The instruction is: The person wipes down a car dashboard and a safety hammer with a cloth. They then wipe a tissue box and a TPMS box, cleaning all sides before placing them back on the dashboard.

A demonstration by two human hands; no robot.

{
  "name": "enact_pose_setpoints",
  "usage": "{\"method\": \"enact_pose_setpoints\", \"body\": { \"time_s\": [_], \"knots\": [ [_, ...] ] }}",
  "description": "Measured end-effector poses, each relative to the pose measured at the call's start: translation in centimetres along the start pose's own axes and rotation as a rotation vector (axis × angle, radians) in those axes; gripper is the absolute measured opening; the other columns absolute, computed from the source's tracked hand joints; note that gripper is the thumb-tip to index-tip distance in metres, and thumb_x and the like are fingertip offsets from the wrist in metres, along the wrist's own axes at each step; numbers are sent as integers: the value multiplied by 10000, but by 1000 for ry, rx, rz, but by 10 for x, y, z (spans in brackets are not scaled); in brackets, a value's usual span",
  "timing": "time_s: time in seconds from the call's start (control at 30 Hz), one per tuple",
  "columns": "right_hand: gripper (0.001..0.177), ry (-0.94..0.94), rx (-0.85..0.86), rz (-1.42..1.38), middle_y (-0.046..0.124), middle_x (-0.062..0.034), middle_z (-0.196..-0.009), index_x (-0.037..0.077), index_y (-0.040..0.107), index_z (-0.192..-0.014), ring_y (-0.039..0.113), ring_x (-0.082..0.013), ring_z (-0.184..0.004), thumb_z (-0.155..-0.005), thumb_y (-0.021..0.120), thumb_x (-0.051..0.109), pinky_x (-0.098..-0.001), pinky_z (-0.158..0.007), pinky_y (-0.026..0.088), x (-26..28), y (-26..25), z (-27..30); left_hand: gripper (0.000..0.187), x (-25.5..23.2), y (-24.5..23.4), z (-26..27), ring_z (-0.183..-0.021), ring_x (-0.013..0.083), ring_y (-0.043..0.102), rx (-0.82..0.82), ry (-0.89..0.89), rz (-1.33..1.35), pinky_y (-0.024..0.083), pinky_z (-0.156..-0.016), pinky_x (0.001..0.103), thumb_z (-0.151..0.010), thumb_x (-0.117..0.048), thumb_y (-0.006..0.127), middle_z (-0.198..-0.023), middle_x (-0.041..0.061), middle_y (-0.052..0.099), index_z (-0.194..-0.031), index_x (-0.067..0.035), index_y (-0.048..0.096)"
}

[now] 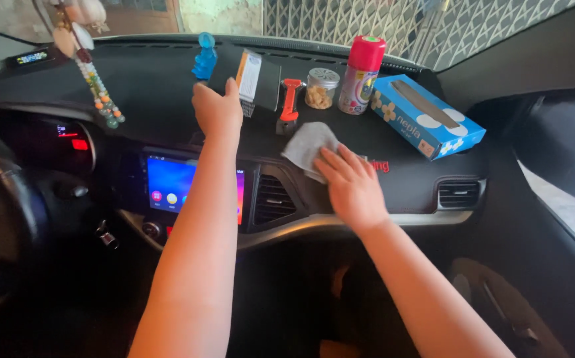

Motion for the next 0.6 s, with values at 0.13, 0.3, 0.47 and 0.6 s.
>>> {"method": "enact_pose_setpoints", "body": {
  "time_s": [0.13, 0.3, 0.47, 0.6],
  "knots": [
    [324, 277, -99, -58, 673, -14, -1325, 180, 728, -1177, 611, -270, -1239, -905, 628, 32, -460, -1029, 492, -22, -4, 26, 672, -32, -42, 40, -1035, 412, 688, -242, 304, 153, 579, -859, 466, -1008, -419, 824, -1201, 276, 630, -1314, 95, 520],
    [242, 491, -296, -304, 660, -102, -1136, 108, 667, -1169, 643, -347, -1069, -976, 561, 9, -406, -945, 513, -37, -2, 37, 752, -90, -96, 140, -814, 192, 722, 389, -149, 1001, 621, -551, 303, -846, -333, 773, -1186, 168, 643, -1444, 2, 464],
    [266, 1239, -327, -1469, 642, -51, -1003, 129, 650, -1211, 609, -203, -819, -1029, 557, 300, -375, -660, 526, -11, -47, 11, 752, -94, -95, 217, -896, 171, 706, 568, -222, 1071, 628, -632, 331, -850, -275, 762, -1229, 118, 638, -1495, -88, 425],
    [369, 1123, -304, -1582, 716, -96, -1157, 14, 640, -1302, 723, -190, -1025, -995, 669, 217, -330, -858, 605, -15, -60, 27, 667, -91, -98, 252, -962, 174, 707, 669, -279, 1063, 608, -673, 327, -883, -258, 735, -1222, 91, 667, -1474, -111, 463]
  ]
}}
Point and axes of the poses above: each hand's wrist, its own z-axis away from the middle knuckle, its own y-axis out of the palm, x = y × z, the point moved 2 cm from there along -z, towards the middle knuckle
